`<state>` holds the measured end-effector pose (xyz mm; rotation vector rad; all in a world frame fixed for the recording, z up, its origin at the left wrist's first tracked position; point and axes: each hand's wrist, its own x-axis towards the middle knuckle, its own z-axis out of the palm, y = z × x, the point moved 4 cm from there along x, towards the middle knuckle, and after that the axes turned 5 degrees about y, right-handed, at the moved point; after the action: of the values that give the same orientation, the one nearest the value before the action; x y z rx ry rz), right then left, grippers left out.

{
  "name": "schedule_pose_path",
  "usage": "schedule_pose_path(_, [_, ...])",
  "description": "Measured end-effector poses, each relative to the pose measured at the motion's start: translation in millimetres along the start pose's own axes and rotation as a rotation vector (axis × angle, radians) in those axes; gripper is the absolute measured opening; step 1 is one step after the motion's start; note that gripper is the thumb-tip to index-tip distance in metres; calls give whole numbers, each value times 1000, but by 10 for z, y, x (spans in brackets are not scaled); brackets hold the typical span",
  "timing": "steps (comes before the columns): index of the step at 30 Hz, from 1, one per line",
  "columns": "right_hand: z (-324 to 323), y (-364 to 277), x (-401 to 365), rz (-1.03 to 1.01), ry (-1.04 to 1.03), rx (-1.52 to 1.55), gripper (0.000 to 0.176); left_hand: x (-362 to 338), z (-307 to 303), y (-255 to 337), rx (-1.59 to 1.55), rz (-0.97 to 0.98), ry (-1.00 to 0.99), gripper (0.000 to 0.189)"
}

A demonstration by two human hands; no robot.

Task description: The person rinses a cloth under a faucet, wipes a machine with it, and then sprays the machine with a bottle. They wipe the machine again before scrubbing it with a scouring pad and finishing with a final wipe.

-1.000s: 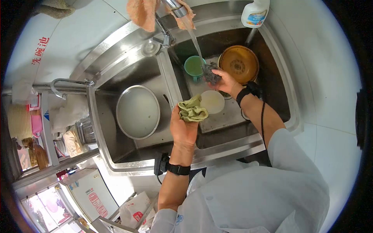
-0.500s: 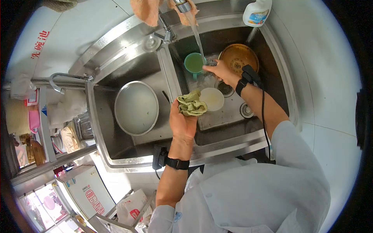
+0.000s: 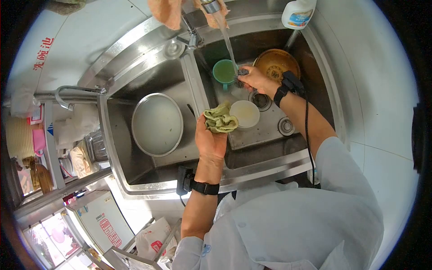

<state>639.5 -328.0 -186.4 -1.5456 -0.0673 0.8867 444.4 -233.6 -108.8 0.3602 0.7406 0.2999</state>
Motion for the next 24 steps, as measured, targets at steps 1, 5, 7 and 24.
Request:
schedule_pose_path(1, [26,-57,-69,25,33,-18,23,14,-26,-10,-2,1,17,26])
schedule_pose_path(5, [-3,-61,-91,91,117,-24,33,41,-50,-42,6,-14,8,26])
schedule_pose_path(7, [-10,-65,-74,110,50,100,32,27,-7,-49,0,-13,16,27])
schedule_pose_path(24, [36,201,172,224,88,628,51,-45,35,-35,-2,5,22,29])
